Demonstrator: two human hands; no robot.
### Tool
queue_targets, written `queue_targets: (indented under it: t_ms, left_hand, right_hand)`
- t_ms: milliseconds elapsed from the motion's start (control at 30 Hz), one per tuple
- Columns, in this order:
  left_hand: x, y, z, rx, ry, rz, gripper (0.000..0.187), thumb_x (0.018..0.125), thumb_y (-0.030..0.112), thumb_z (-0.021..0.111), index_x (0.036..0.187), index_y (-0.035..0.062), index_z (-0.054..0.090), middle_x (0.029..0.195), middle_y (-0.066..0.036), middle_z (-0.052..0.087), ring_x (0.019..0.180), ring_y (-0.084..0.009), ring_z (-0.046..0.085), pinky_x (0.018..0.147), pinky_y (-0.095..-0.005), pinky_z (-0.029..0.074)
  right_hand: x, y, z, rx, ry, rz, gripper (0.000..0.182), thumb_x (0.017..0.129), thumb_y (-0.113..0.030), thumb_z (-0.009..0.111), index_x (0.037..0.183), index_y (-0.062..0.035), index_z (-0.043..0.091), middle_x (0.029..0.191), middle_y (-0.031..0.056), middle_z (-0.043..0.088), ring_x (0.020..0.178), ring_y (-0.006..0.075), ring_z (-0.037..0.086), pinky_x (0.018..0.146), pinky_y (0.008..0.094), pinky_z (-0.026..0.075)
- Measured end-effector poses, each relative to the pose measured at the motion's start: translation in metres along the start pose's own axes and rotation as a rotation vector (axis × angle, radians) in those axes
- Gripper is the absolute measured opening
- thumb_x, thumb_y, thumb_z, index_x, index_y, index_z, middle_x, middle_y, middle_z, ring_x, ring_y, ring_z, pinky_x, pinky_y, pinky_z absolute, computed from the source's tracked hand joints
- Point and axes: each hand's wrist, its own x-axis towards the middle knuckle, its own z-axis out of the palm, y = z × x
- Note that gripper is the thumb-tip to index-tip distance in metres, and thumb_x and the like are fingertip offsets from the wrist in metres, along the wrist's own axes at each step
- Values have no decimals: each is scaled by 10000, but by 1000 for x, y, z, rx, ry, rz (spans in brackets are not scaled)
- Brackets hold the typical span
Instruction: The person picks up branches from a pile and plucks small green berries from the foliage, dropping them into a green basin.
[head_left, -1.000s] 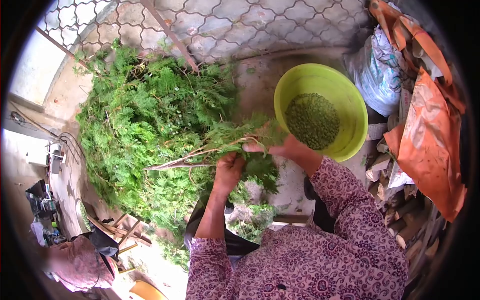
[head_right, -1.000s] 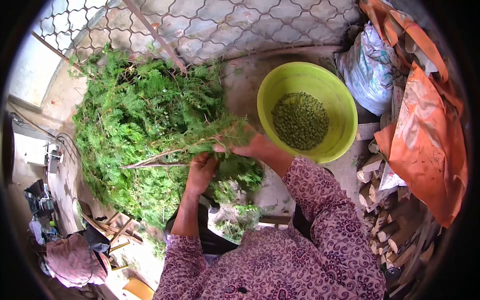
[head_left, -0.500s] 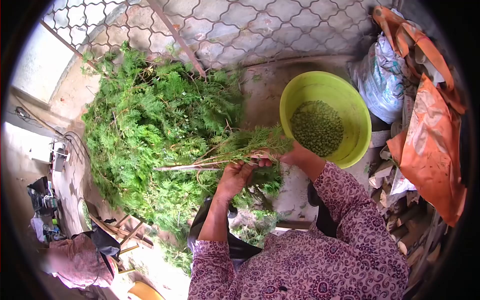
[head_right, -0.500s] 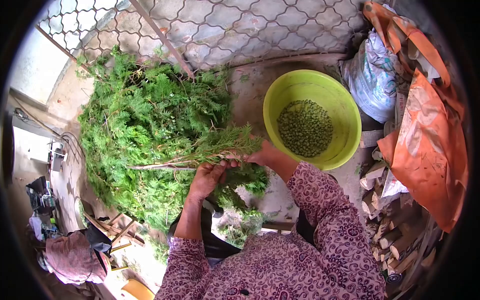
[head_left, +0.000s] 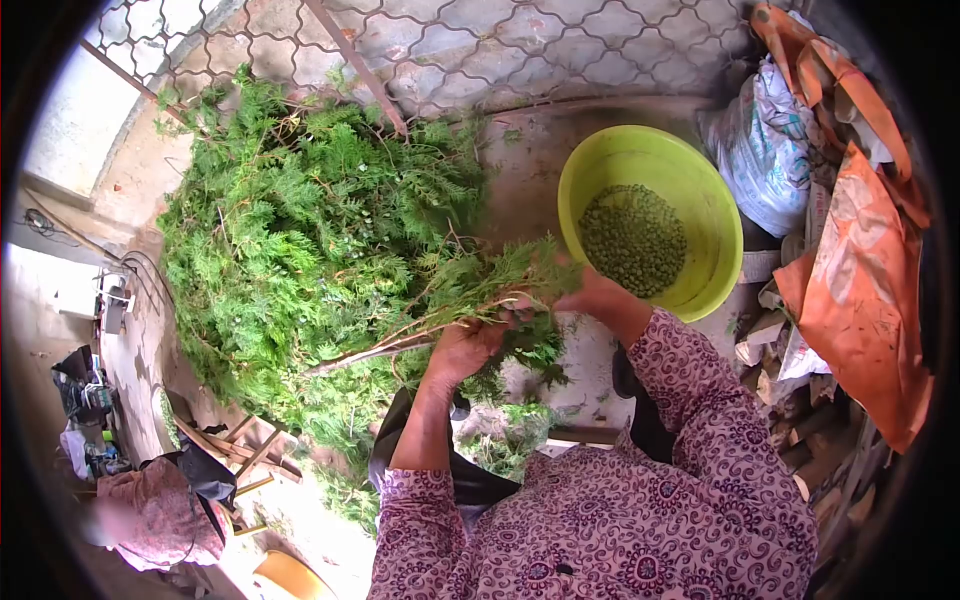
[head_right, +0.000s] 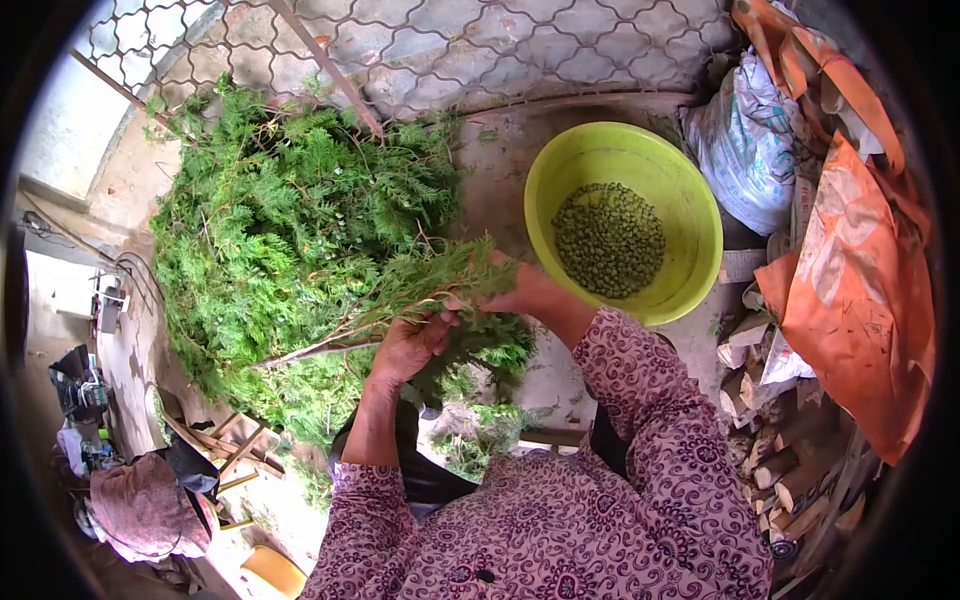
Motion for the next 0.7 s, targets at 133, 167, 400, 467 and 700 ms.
queue_targets:
  t_ms: [133,167,400,467,700]
  left_hand:
    - [2,5,1,-75,112,30,87,853,95,523,885,64,597,646,45,527,504,-30,378,442,-193,293]
    - [2,2,1,-146,107,16,80,850,92,531,877,64,601,644,41,537,493,-26,375,434,-193,287]
    - [-6,13,8,-304,100,105,66,834,73,546,846,61,610,736,27,588,527,-31,420,470,-187,334]
    - [-3,8,14,-326,156,226,66,830,70,554,851,58,615,762,21,600,604,-51,483,553,-208,395]
    - [-10,13,7,-255,216,330,58,818,88,590,832,52,634,742,3,619,652,-59,511,618,-221,413]
  right_hand:
    - [12,-4,-1,-59,-10,-138,526,684,-174,721,1146,-76,490,1018,50,582,933,121,538,806,280,437]
    - [16,-22,5,-109,-88,88,488,683,-199,722,1109,-76,516,979,47,590,874,110,551,734,270,457]
    - [18,-35,16,-200,-180,88,334,748,-186,686,1031,-40,583,898,54,615,730,135,596,543,246,493]
    - [20,-11,14,-203,-158,-107,325,761,-199,670,1023,-30,581,893,58,615,739,130,591,566,244,489]
    - [57,64,-47,-563,-71,-477,410,768,-183,657,1091,20,505,923,76,595,877,140,558,755,280,445]
